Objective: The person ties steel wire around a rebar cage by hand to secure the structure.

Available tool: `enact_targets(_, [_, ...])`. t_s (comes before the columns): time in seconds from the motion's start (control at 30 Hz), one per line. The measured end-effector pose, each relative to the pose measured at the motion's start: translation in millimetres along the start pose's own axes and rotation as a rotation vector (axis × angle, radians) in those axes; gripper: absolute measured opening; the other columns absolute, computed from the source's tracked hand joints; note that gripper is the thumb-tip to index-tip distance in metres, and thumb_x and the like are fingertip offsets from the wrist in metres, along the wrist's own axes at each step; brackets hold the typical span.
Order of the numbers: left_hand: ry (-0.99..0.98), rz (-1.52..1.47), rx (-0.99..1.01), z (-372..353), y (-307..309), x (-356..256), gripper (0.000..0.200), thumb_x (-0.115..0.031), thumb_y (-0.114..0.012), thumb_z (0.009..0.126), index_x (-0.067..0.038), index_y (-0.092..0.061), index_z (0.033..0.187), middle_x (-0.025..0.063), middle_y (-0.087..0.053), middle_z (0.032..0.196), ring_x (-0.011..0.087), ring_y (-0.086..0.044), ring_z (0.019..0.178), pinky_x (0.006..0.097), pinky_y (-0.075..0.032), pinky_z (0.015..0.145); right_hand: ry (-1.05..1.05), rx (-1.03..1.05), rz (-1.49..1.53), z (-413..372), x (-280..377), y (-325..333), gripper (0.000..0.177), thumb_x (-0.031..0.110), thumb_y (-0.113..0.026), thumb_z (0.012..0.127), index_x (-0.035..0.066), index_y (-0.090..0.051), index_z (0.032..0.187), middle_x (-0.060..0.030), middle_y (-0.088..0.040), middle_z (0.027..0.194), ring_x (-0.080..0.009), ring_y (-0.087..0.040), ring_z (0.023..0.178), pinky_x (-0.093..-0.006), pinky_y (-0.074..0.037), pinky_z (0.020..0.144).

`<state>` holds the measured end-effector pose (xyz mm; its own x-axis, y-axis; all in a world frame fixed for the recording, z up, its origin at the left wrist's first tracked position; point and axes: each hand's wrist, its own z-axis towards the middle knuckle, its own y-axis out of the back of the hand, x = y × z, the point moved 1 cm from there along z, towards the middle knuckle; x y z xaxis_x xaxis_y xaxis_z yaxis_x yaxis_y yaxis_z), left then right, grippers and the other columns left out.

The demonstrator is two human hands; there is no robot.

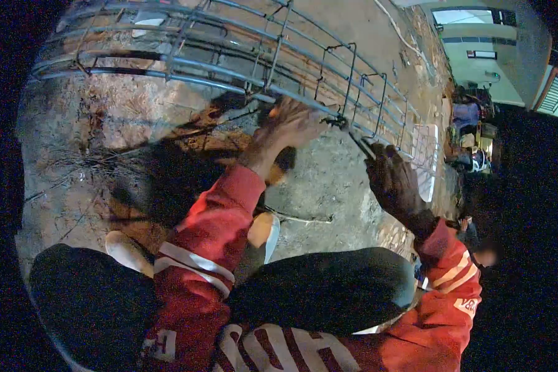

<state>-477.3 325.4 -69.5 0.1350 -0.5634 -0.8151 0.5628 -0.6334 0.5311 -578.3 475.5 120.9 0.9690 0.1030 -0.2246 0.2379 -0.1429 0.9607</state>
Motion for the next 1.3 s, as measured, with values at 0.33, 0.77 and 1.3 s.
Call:
enact_targets(0.33, [-0.026, -0.007, -0.224, 1, -10, 1, 0.036, -0.020, -0.050, 0.083, -0.003, -0.062, 0.112, 0.0205, -0.060, 0.118, 0.0349, -0.054, 0.110, 0.0470, -0.039, 0.096, -0.671, 0.762, 1.071, 12, -23, 5, 0.044, 0.029, -0.070, 0.084, 0.004, -0.048, 0.113, -0.0067, -0.058, 0.078, -0.0167, -0.055, 0.055, -0.0305, -0.046, 0.050])
enact_targets(0.77, [-0.077, 0.092, -0.358, 14, -36, 12, 0.020, -0.021, -0.051, 0.083, -0.010, -0.068, 0.085, 0.0148, -0.068, 0.091, 0.0288, -0.063, 0.088, 0.0420, -0.043, 0.077, -0.112, 0.046, -0.203, -1, 6, -5, 0.053, 0.007, -0.050, 0.083, -0.001, -0.037, 0.134, -0.0276, -0.052, 0.116, -0.0448, -0.054, 0.097, -0.0522, -0.045, 0.079])
enact_targets(1.3, [-0.084, 0.094, -0.228, 0, -11, 1, 0.029, -0.019, -0.049, 0.084, -0.010, -0.065, 0.107, 0.0167, -0.061, 0.115, 0.0326, -0.054, 0.109, 0.0454, -0.037, 0.088, 0.015, 0.070, 0.230, -3, 5, -2, 0.038, -0.001, -0.048, 0.083, -0.002, -0.044, 0.121, -0.0256, -0.060, 0.087, -0.0472, -0.056, 0.078, -0.0523, -0.044, 0.067])
